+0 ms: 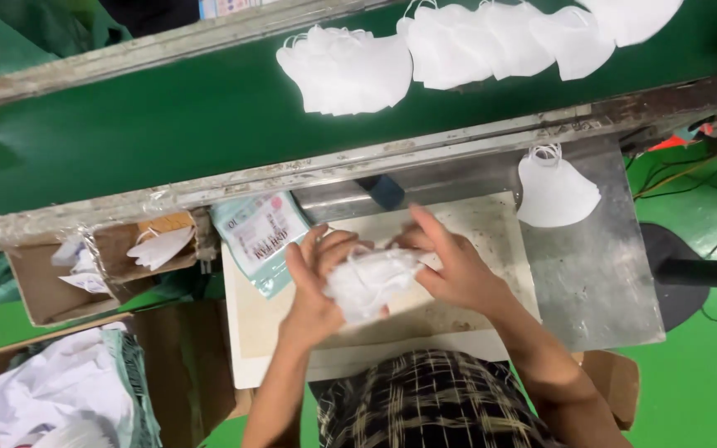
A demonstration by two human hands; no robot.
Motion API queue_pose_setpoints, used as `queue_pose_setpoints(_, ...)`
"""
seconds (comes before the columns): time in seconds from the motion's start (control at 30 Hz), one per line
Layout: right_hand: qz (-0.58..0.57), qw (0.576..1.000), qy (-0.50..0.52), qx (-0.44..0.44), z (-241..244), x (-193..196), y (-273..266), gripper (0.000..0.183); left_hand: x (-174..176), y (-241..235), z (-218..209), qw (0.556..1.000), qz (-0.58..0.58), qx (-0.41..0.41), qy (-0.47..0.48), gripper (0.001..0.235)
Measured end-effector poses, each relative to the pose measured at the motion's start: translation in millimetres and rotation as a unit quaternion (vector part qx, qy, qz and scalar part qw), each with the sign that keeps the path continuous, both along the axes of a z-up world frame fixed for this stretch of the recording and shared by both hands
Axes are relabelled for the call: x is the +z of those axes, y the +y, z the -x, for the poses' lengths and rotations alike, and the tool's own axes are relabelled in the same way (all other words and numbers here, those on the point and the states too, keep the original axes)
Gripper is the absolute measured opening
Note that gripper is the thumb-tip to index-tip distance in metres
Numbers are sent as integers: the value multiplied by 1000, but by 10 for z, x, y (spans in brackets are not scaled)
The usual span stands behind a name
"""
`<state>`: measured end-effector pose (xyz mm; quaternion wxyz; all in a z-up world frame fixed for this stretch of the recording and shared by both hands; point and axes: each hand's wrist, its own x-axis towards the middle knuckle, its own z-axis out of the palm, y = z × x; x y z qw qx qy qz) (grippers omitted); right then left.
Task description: Stacking white fabric face masks and placing them into plastic packaging bags on an industrial conveyor line.
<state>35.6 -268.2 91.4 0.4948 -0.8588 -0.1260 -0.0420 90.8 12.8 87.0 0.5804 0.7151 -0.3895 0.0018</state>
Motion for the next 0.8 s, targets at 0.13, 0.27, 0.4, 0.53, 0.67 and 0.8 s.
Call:
queue_pose_setpoints(0.13, -72, 993, 84, 31, -90, -324, 26, 95, 175, -306, 79, 989, 20, 13, 144, 137)
queue_pose_setpoints(0.27, 13, 991, 128, -24, -38, -808, 100, 109, -587, -318, 102, 957, -284, 50, 40, 124)
queue_pose_setpoints(0.4, -56, 982, 176, -29, -25, -1110, 170, 110, -741, -309, 135, 976, -212, 50, -2, 101)
queue_pose_setpoints(0.53, -39, 981, 187, -22, -214, -841, 227, 118, -1014, -305, -4, 979, -138, 65, 138, 123)
queue_pose_setpoints(0.67, 7, 995, 93, -18, -394, -641, 203, 126, -1295, -362, 9, 969, -157, 111, 155, 112)
queue_pose_setpoints(0.8, -159, 969, 187, -23, -106, -1136, 313, 115, -566, -535, 30, 984, -161, 79, -5, 127)
